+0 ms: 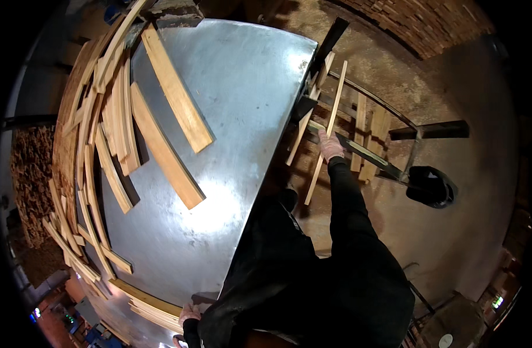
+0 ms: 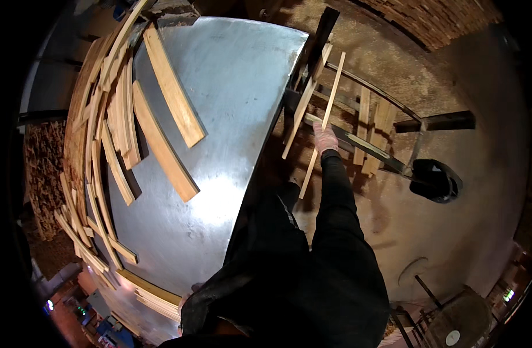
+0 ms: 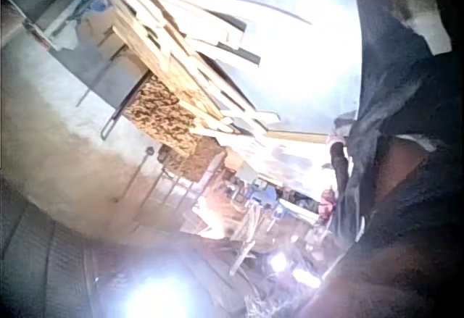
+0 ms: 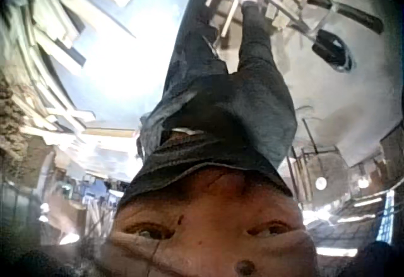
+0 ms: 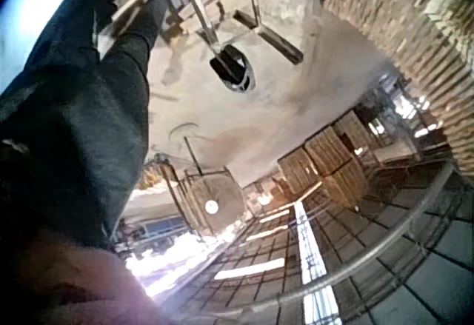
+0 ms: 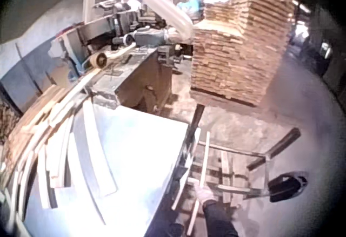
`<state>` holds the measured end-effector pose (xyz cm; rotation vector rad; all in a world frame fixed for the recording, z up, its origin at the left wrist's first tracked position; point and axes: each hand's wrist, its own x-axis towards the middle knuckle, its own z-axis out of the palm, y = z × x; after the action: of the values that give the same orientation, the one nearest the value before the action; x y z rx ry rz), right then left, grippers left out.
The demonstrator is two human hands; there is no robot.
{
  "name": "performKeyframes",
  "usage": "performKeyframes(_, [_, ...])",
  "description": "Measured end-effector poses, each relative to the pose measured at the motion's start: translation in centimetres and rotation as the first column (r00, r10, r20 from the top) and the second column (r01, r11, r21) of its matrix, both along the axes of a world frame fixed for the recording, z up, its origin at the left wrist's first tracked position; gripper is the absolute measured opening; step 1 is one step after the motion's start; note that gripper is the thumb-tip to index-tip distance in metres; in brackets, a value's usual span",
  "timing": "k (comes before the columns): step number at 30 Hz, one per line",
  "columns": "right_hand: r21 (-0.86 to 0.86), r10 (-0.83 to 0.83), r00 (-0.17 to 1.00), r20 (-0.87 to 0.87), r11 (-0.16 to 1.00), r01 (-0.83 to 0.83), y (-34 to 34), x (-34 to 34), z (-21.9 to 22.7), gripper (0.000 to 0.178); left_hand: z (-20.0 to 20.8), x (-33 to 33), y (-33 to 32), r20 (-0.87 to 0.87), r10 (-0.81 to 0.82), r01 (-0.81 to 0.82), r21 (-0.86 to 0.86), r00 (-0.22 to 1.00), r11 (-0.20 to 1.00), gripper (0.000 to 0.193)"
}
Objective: The person repeatedly picks up thin wooden planks from a large pile on a metal table and stacks them into a neat pile. They handle the planks one by one or in small groups, aligning them before placing them onto the growing stack.
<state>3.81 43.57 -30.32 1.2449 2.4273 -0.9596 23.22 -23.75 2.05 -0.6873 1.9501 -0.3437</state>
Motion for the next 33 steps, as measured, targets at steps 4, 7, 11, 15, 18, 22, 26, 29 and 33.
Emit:
performKeyframes(4, [-0.047,0.472,0.871,0.138,0.881,-0.47,-3.8,-7.3,3.0,0.07,0.1,0.3,0.3,-0.269,0.13,-0.099,0.123,0.954,0.987,0.047])
performKeyframes(7, [-0.111,0.017,0.999,0.05,0.994,-0.011,-4.7,-7.3,5.9,0.033,-1.6,-1.7,1.2,-0.191,0.047,-0.011,0.186,0.98,0.982,0.071])
performKeyframes(11, [0.14,0.236,0.939,-0.251,0.968,-0.206,0.2,-6.0,8.5,0.038,2.6,-9.7,5.0,-0.35,-0.051,0.112,0.154,0.935,0.982,0.063])
performKeyframes(15, [0.254,0.242,0.643,-0.726,0.964,-0.077,-1.5,-7.9,19.5,0.044,6.5,-9.8,1.5,-0.467,0.071,-0.006,0.14,0.882,0.99,0.06])
performKeyframes(18, [0.241,0.315,0.283,-0.906,0.933,-0.269,-10.0,-10.4,29.1,0.049,4.7,-7.4,-5.1,-0.534,0.211,-0.151,0.155,0.819,0.976,0.065])
performKeyframes(22, [0.367,0.52,0.015,-0.854,0.622,-0.692,-29.4,-14.0,37.3,0.044,4.7,-13.6,-17.9,-0.663,0.336,-0.309,0.164,0.669,0.937,0.069])
performKeyframes(26, [0.279,0.804,0.048,-0.592,0.261,-0.924,-54.7,-22.7,40.1,0.071,3.5,-18.9,-30.1,-0.757,0.29,-0.373,0.066,0.585,0.925,0.077])
performKeyframes(29, [0.69,0.986,-0.155,-0.066,-0.067,-0.721,-68.2,-29.9,38.2,0.093,1.8,-23.6,-37.5,-0.779,0.065,-0.271,-0.138,0.623,0.953,0.089])
performKeyframes(33, [0.788,0.969,-0.042,0.245,-0.225,-0.573,-74.6,-36.0,30.9,0.078,0.2,-28.9,-39.2,-0.631,0.273,-0.341,0.014,0.726,0.94,0.102])
